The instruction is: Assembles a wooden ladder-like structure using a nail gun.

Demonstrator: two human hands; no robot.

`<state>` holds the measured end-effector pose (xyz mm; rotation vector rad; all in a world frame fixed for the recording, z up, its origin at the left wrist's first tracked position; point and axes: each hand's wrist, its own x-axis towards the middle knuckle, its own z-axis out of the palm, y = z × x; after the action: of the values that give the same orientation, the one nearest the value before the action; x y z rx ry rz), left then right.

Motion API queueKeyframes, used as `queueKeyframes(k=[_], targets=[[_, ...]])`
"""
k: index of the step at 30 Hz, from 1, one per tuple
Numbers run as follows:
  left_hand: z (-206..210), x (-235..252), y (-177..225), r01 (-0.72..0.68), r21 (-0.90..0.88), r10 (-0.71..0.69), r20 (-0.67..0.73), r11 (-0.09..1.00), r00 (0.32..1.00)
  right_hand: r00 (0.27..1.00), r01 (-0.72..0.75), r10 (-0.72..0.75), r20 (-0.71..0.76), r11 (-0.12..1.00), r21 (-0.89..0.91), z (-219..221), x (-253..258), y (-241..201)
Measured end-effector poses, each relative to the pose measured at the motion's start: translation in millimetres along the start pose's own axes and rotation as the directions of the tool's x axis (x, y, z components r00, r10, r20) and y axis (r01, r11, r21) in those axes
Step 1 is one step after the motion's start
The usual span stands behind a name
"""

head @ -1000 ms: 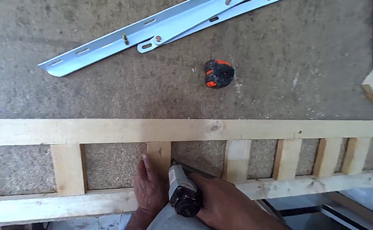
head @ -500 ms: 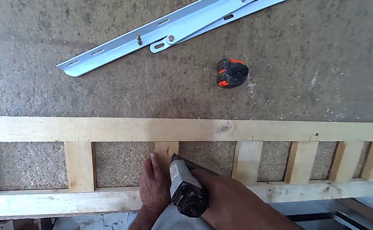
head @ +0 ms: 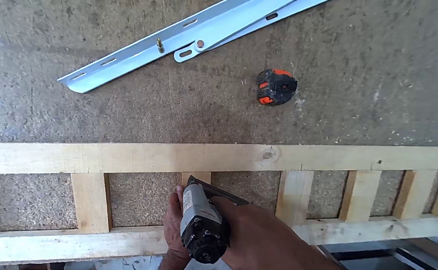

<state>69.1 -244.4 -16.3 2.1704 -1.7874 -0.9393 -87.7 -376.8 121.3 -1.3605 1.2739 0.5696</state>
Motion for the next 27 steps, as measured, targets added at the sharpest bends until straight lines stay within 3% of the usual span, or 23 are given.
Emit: queueKeyframes(k=[4,7,10,13,19,23,25,27], targets=[[21,-2,-18,0.052,-0.243,-0.07,-0.066,0.969,0.995,1.0,-0.026,0.026,0.017,0.999,-0.026,-1,14,-8],[29,-7,-28,0.006,-0.287,-0.035,-0.097,0.958,0.995,1.0,-0.019,0.019,-0.004,0.999,-0.028,0,18,-9],[25,-3,-26,0.068,-0.264,-0.076,-0.019,0.962,0.997,0.999,-0.028,0.027,-0.018,0.999,-0.044,1,19,-10],[22,-2,-25,0.177,-0.354,-0.161,0.076,0.918,0.984,0.997,-0.074,0.075,0.015,0.997,-0.022,-2,19,-12],[29,-12,-39,0.294,-0.599,-0.24,0.17,0.745,0.956,0.984,-0.154,0.153,0.088,0.988,0.015,-8,18,-15],[38,-20,-53,0.301,-0.68,-0.209,0.216,0.669,0.954,0.979,-0.18,0.179,0.1,0.984,0.005,-12,17,-15],[27,-11,-37,0.317,-0.582,-0.25,0.195,0.749,0.948,0.978,-0.183,0.181,0.102,0.983,0.008,-12,15,-14],[1,16,3,0.415,-0.285,-0.372,0.195,0.864,0.908,0.976,-0.199,0.197,0.09,0.98,0.012,-12,12,-11]])
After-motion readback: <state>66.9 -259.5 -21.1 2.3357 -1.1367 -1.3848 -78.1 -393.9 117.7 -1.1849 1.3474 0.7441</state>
